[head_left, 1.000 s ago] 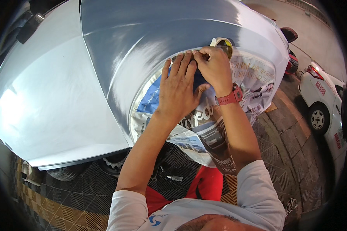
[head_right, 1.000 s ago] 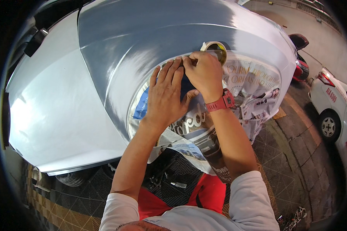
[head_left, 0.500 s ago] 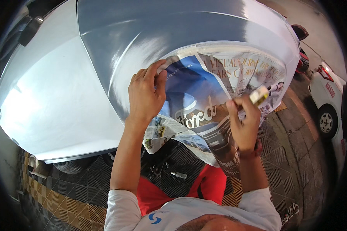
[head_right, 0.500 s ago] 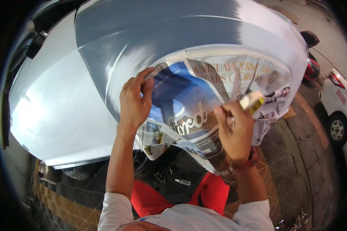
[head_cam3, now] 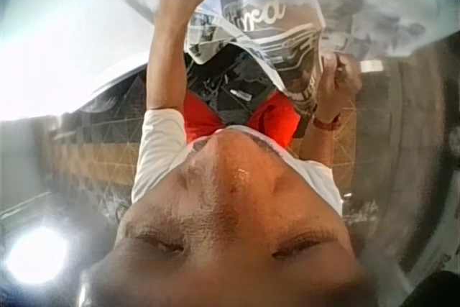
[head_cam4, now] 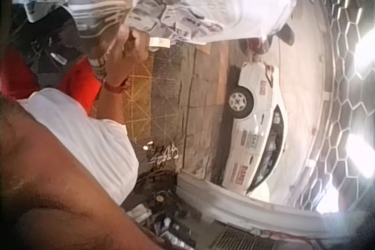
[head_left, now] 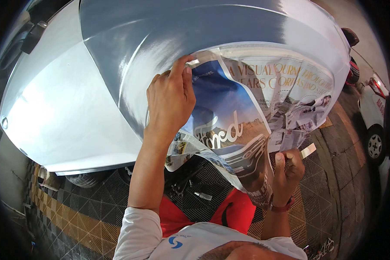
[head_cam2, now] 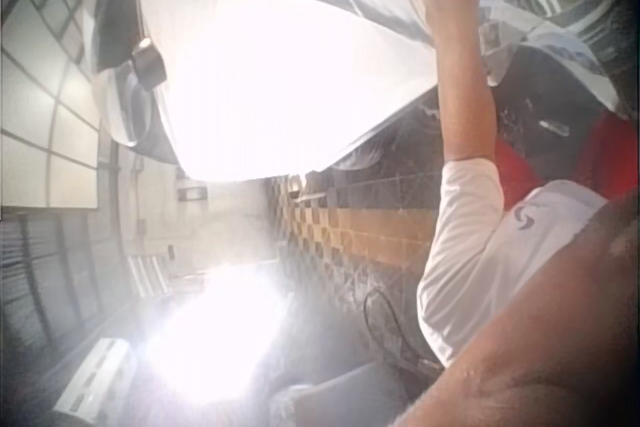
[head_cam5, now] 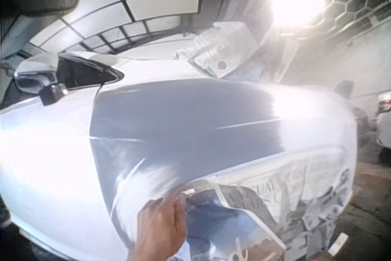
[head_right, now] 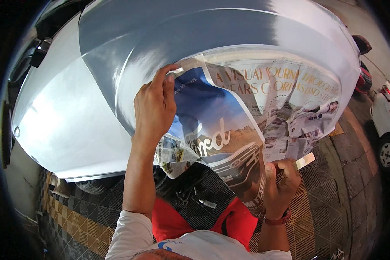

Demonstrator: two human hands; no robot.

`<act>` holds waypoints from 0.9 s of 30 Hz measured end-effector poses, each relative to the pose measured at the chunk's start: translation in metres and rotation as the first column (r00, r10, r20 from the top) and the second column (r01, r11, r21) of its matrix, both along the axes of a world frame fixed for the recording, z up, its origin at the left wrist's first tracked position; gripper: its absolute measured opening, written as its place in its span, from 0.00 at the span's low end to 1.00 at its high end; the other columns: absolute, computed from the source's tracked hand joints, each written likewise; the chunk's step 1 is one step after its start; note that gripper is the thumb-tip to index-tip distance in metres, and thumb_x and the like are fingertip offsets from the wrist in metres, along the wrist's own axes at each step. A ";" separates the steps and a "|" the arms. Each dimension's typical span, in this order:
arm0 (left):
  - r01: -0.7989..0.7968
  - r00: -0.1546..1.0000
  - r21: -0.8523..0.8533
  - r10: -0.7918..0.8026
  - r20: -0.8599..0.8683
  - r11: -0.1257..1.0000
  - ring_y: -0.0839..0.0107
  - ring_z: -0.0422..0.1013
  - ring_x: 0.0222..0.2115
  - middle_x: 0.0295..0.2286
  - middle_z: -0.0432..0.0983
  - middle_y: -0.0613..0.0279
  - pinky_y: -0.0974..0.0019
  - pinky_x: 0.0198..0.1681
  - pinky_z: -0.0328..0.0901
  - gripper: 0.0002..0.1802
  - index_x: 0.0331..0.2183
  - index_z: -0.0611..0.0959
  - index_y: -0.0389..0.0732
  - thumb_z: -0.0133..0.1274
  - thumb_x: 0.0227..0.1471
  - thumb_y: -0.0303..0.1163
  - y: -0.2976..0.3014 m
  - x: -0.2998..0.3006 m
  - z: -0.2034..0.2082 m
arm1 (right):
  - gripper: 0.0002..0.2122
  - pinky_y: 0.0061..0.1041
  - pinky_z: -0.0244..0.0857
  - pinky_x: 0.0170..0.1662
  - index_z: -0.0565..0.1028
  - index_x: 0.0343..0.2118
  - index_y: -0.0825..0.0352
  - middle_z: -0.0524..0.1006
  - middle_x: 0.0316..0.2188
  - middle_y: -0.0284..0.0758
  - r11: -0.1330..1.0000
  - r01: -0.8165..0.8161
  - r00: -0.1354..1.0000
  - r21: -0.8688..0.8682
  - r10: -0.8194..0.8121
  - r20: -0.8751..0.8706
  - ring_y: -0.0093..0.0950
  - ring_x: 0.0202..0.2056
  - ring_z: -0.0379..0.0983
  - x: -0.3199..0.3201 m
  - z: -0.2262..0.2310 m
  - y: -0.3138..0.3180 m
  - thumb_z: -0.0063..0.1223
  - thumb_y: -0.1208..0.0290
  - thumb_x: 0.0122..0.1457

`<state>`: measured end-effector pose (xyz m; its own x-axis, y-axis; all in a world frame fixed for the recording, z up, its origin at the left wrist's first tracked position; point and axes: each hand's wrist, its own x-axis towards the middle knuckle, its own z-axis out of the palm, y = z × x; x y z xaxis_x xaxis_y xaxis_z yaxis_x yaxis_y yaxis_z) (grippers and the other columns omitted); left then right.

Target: The person walks to a white car and uses masking tape to secure sheets of newspaper over the front fender and hood area. They smooth the paper and apply tape along the edges to hold it in place.

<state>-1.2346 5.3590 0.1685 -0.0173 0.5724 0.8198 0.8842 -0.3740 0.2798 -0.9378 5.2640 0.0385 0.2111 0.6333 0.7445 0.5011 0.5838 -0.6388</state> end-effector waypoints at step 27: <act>-0.123 0.984 0.121 0.136 -0.114 0.985 0.55 0.82 0.24 0.20 0.82 0.49 0.53 0.39 0.74 0.32 0.56 0.79 0.35 0.55 0.46 0.25 0.011 0.039 0.003 | 0.10 0.26 0.62 0.36 0.74 0.30 0.72 0.72 0.26 0.33 1.000 -0.009 0.997 0.020 0.007 0.077 0.24 0.28 0.67 -0.041 0.017 -0.008 0.62 0.75 0.66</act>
<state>-1.1954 5.3702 0.1710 0.0181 0.4752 0.8797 0.9519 -0.2773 0.1302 -0.9785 5.2559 0.0550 0.1479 0.6196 0.7709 0.5437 0.6001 -0.5867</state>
